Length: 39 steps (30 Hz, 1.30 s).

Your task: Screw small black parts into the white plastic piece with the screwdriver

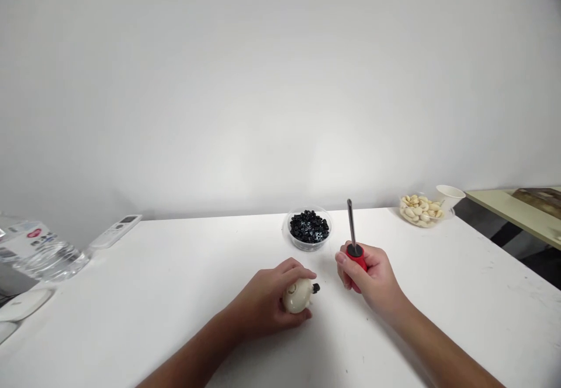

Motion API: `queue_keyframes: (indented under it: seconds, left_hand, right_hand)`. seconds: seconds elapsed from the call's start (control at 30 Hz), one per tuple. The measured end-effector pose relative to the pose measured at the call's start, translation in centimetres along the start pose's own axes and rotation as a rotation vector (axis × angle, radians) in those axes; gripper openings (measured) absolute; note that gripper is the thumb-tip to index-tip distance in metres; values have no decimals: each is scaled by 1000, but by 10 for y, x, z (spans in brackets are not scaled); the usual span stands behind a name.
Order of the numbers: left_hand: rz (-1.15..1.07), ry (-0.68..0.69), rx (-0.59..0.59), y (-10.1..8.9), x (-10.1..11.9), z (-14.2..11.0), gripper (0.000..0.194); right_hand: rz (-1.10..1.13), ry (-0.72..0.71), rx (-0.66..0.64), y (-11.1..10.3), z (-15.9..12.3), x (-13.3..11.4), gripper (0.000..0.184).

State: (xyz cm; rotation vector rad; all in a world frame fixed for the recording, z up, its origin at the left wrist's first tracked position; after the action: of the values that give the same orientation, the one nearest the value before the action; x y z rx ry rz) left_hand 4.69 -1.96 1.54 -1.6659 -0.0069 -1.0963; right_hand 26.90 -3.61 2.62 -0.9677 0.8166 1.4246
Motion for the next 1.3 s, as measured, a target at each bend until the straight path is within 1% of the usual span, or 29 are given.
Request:
queue_keyframes:
  seconds: [0.07,0.17,0.3,0.47,0.6,0.8,0.9,1.0,1.1,1.2,1.3]
  left_hand:
    - [9,7,5,0,-1,0,58]
    - [11,11,11,1,-2,1,59]
    - [24,4,19,2,-3,2,60]
    - [15,4,16,1,-2,0,60]
    - [17,11,19,0,-2,0,61]
    - [15,8,15,1,-4,-1,62]
    - [-5,8,11,1,-4,0,62]
    - [-78,29,3,1,-3,0,60]
    - [-205,34,8,0,-3,0,53]
    - [-364,-40,5,-1,-7,1,43]
    - [-557,-120,-5,-2,-13,2,41]
  right_hand:
    - [24,-54,-51,0,-2,-1,47]
    - [49,-94,-124,3,-5,-1,44]
    - [57,-130,-165,5,-7,0,41]
    - [43,-171,-189,4,-7,-4,40]
    - [-8,-220,-178,3,-6,-5,41]
    - [-38,-258,-174,3,-5,-8,35]
    - [-40,-265,-186,4,-5,-8,36]
    - [-25,-219,-198,4,-5,-6,40]
    - [21,-149,-186,2,-5,-1,42]
    - [45,-103,-148,1,-3,3,41]
    - [54,-66,-139,1,0,5,38]
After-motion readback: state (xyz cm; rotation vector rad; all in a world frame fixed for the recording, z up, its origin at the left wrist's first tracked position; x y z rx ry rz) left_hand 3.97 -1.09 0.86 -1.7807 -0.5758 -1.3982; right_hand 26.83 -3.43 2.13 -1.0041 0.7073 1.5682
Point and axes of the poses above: each hand's wrist, its own z-axis towards the middle knuckle, its own y-axis out of the palm, x = y × z, the point moved 3 cm from there along z, towards the middle knuckle, and after that the axes turned 9 degrees about -y, right-handed, at the moved point
